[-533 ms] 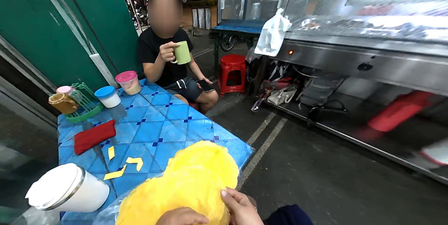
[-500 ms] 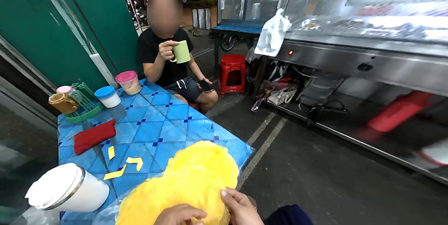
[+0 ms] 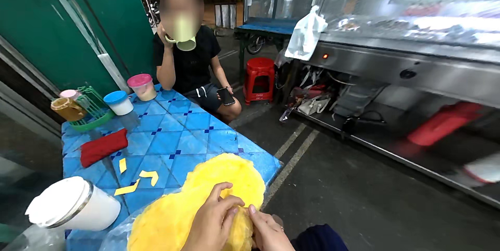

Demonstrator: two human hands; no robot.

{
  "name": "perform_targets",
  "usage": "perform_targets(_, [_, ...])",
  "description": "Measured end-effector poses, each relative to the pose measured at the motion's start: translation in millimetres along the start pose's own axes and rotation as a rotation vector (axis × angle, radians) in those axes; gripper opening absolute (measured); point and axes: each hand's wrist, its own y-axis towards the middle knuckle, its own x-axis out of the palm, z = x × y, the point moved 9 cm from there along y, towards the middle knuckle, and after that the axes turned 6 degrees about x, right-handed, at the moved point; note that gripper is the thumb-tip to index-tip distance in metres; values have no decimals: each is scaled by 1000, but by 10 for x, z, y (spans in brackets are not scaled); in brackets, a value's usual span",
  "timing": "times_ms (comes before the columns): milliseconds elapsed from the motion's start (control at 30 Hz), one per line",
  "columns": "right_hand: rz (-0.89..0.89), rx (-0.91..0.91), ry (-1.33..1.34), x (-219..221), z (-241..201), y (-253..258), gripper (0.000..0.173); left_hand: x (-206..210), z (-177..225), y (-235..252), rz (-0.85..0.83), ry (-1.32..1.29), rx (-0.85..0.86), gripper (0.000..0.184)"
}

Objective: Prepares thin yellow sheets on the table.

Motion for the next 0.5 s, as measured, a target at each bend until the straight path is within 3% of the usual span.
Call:
perform_targets(133, [-3, -8, -4, -25, -43, -12, 22, -90, -62, 14, 64, 5, -36, 15])
perform_targets(267, [-6, -26, -37, -50, -40, -7, 10, -177, -95, -41, 148, -10, -77, 17])
perform_targets(400, [14, -9, -17, -66, -31, 8, 7, -216, 26, -156, 158, -16, -170, 31])
perform_targets(500, [14, -10, 0, -59, -27, -5, 7, -108, 145, -298, 71, -37, -221, 49])
